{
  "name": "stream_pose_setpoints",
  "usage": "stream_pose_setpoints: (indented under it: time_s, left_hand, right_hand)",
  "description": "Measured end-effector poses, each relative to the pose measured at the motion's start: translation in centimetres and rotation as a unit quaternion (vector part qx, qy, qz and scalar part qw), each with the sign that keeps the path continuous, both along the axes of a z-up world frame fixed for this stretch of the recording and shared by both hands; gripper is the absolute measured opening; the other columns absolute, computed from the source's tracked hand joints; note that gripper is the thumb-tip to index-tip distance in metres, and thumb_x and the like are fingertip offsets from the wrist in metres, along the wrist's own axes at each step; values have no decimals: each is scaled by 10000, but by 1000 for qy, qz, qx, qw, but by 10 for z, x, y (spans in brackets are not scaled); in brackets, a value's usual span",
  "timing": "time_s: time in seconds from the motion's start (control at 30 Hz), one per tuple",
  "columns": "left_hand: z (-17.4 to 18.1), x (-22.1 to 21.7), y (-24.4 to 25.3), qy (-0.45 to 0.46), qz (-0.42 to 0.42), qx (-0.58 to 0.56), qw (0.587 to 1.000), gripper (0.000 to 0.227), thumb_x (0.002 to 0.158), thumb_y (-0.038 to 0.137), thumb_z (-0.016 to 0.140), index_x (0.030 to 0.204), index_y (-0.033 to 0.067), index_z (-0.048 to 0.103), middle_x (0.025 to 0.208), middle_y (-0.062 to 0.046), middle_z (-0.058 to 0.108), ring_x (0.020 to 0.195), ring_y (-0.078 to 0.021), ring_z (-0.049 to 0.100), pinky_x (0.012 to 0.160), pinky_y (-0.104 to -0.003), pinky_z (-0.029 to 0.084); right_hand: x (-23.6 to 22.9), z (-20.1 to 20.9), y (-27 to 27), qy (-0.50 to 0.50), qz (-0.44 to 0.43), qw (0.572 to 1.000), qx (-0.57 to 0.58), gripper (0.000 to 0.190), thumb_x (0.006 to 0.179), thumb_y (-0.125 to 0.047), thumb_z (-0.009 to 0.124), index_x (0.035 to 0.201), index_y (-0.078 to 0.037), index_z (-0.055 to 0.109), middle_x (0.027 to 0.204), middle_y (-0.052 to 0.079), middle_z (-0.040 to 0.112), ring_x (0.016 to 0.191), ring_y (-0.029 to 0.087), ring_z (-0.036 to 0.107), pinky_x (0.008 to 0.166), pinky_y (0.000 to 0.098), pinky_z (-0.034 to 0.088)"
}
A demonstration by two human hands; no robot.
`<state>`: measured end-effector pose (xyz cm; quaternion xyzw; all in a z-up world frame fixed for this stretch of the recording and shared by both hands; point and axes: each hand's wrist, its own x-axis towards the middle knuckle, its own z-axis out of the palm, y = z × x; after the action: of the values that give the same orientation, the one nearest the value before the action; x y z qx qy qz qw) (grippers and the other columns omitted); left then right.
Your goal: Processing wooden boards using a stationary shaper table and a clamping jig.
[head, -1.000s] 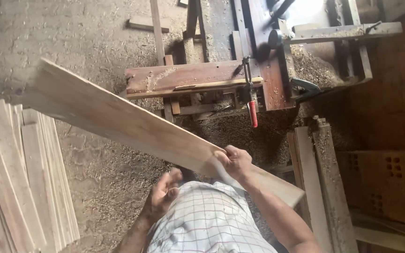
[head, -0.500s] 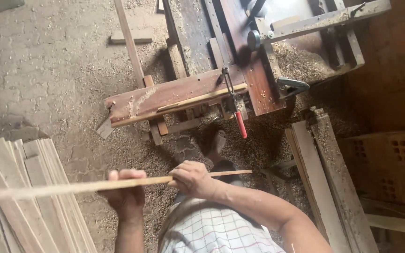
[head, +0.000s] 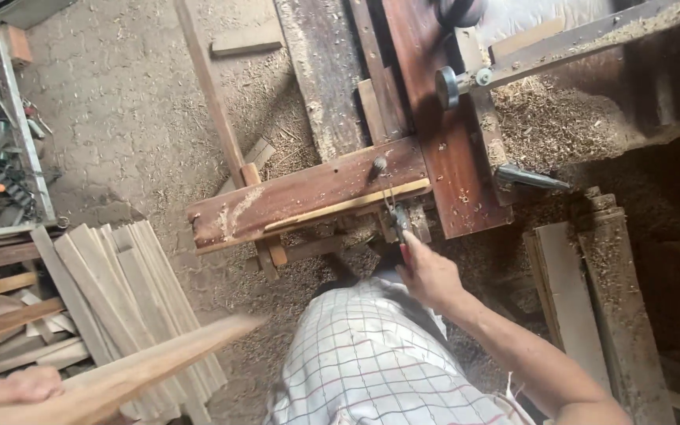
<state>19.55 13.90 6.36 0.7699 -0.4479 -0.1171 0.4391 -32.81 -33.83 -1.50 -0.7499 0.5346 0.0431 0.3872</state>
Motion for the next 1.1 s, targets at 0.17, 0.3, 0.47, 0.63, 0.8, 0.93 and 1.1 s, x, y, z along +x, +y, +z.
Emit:
stream_pose_setpoints:
  time_s: [0.17, 0.3, 0.47, 0.63, 0.8, 0.93, 1.1]
  left_hand:
    - [-75, 56, -125, -354, 72, 307, 881, 489, 1161, 446, 419, 1101, 24, 658, 859, -140, 672, 779, -297, 621, 701, -391, 459]
    - [-85, -16, -288, -168, 8, 335, 927, 544, 1083, 533, 589, 976, 21, 739, 722, -174, 635, 687, -257, 666, 706, -400, 523]
    - [-100, -71, -418, -37, -40, 635, 771, 743, 1046, 684, 527, 922, 4, 800, 906, -229, 798, 805, -390, 727, 671, -464, 540]
    - [-131, -101, -486, -73, -170, 494, 850, 621, 901, 732, 548, 702, 167, 709, 678, -85, 662, 582, -244, 600, 604, -446, 500]
    - [-165, -148, -529, -8, -223, 523, 822, 735, 879, 789, 542, 648, 100, 652, 620, -82, 647, 578, -270, 616, 616, -444, 540]
    - [-186, -162, -550, -92, -310, 446, 835, 744, 839, 843, 472, 597, 160, 640, 573, -75, 624, 555, -231, 577, 616, -458, 465]
    - [-189, -168, -551, -94, -304, 490, 811, 806, 832, 874, 399, 599, 140, 637, 604, -75, 640, 584, -257, 600, 619, -475, 460]
  right_hand:
    - [-30, -21, 23, -127, -89, 944, 292, 775, 963, -220, 643, 1611, -60, 249, 928, 47, 659, 808, 203, 639, 780, 372, 538]
    - [-36, 33, 10, -267, -225, 864, 362, 820, 905, -260, 680, 1579, -65, 257, 864, -3, 617, 756, 110, 589, 704, 303, 510]
    - [-22, 49, -18, -202, -184, 898, 346, 701, 937, -329, 600, 1548, -83, 361, 687, 1, 614, 617, 99, 589, 619, 277, 500]
    - [-2, 48, -33, -137, -158, 932, 297, 599, 953, -389, 558, 1463, -77, 517, 535, 82, 633, 562, 142, 660, 665, 289, 514]
    - [2, 37, -32, -80, -94, 968, 217, 570, 932, -441, 598, 1376, -84, 604, 540, 123, 685, 662, 172, 753, 774, 318, 544]
    - [-3, 12, -38, -93, -105, 985, 100, 450, 928, -385, 628, 1265, -90, 675, 755, 133, 734, 788, 248, 743, 763, 385, 567]
    - [18, -53, -95, -90, -98, 984, -116, 212, 1002, -270, 650, 1063, -80, 723, 1032, 122, 723, 1047, 292, 680, 927, 401, 542]
